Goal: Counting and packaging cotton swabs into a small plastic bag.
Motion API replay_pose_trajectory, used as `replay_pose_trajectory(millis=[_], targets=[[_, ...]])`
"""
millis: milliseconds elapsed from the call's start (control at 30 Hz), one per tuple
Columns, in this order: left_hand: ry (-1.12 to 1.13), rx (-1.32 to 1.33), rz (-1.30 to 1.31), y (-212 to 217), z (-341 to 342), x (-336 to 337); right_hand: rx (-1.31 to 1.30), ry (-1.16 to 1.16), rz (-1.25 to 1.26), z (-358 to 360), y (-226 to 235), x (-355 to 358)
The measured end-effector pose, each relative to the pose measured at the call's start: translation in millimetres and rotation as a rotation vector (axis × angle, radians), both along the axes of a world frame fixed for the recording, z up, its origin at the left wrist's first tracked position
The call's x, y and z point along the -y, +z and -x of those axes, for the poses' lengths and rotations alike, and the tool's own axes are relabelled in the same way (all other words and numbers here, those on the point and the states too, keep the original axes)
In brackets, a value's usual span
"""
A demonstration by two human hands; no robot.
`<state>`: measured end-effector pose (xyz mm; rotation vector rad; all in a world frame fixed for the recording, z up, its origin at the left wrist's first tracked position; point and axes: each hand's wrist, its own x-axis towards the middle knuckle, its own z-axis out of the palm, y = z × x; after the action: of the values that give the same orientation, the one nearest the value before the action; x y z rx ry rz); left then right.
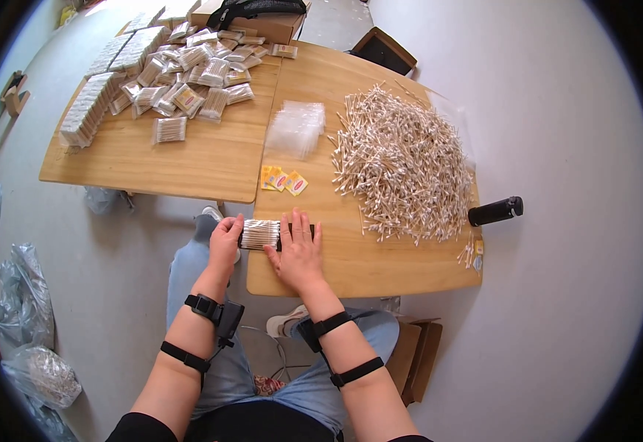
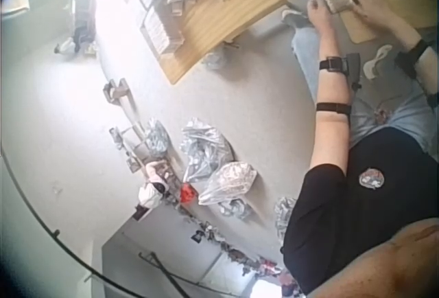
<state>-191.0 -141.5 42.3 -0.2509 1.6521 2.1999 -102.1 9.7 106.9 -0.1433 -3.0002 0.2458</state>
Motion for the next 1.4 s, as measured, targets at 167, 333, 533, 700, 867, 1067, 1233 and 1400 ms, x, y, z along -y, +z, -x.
replay_pose_trajectory(millis=[167,333,533,700,867,1067,1233,1400], targets=[[-0.031,0.000,0.027,2,1,-3,0.025,0.016,0.001,-1,3,1],[-0.026,-0.057,0.063,2,1,-1,0.041,-0.001,-0.015,1,7,8],[0.089,-0.164,0.235,13,-6,-7,-0.067,-0.136,0.144,5,-7,7],[0.004,-0.227,0.389,20,-11,-2,-0.091,-0.165,0.059,8,-7,15],[-0.002,-0.254,0.364,18,-11,-1,-0.097,-0.149,0.064,5,-8,15],[-0.010,-0.266,0.325,7,-6,-2,-0.119,-0.173,0.055,8,-9,18],[0.079,-0.064,0.033,-3,-8,-3,-0.176,-0.072,0.094,-4,-6,15],[0.020,-0.182,0.223,2,-10,0,-0.107,-0.004,0.039,-12,4,21]])
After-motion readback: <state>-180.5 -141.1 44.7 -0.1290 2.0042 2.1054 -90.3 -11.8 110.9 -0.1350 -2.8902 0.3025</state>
